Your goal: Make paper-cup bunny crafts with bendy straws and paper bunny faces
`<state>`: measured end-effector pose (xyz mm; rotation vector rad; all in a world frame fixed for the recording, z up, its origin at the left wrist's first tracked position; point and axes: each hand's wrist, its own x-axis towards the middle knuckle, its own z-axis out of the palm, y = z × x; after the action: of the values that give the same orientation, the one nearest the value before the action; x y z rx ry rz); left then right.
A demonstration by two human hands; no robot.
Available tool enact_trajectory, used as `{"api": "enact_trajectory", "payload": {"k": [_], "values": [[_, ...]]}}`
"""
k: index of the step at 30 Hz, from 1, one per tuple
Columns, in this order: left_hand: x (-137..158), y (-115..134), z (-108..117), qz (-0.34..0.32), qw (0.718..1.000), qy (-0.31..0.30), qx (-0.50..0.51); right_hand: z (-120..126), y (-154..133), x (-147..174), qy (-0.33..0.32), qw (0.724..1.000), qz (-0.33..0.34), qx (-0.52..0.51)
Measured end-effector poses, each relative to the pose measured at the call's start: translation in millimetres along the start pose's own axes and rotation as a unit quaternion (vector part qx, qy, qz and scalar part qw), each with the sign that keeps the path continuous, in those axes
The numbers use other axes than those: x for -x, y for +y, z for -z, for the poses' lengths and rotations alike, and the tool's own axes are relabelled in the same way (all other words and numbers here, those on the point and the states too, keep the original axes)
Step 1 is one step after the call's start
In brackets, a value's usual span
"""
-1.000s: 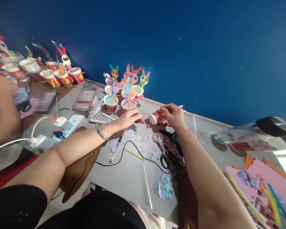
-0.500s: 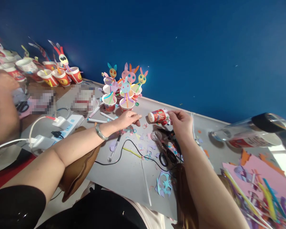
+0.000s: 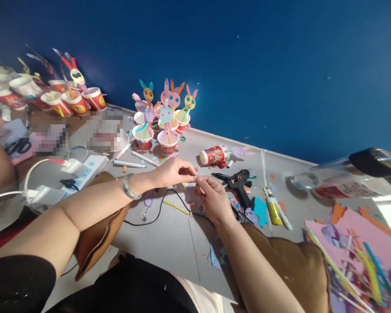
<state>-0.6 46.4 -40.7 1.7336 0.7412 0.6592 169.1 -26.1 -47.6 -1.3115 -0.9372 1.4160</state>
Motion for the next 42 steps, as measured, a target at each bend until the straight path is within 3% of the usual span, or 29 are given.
{"api": "enact_trajectory", "payload": {"k": [4, 10, 16, 23, 31, 34, 38, 42], "values": [[-0.2, 6.3, -0.3, 0.003, 0.999, 0.009, 0.041, 1.4, -5.6, 1.7, -0.029, 0.998, -0.018, -0.048], [-0.3, 8.8, -1.3, -0.015, 0.998, 0.042, 0.037, 3.6, -1.0, 1.2, 0.009, 1.0, 0.001, -0.004], [0.1, 7.7, 1.1, 0.007, 0.999, 0.011, 0.043, 4.2, 3.4, 2.8, 0.045, 0.994, 0.06, 0.078], [-0.8, 11.3, 6.4, 0.062, 0.995, -0.037, 0.065, 11.4, 8.2, 2.6, 0.024, 0.992, 0.038, 0.118], [-0.2, 8.0, 10.6, 0.061, 0.996, -0.058, 0.016, 7.3, 11.0, 2.6, 0.0, 0.994, 0.041, 0.098], [0.1, 11.4, 11.3, 0.058, 0.997, -0.042, -0.001, 7.0, 10.8, 2.4, -0.001, 0.998, 0.008, 0.057], [1.7, 16.6, 11.8, 0.088, 0.995, -0.006, 0.039, 10.0, 8.7, -3.7, -0.009, 0.998, -0.052, -0.033], [2.5, 16.7, 12.4, 0.117, 0.99, -0.009, 0.072, 11.9, 8.1, -8.8, -0.025, 0.996, -0.06, -0.063]]}}
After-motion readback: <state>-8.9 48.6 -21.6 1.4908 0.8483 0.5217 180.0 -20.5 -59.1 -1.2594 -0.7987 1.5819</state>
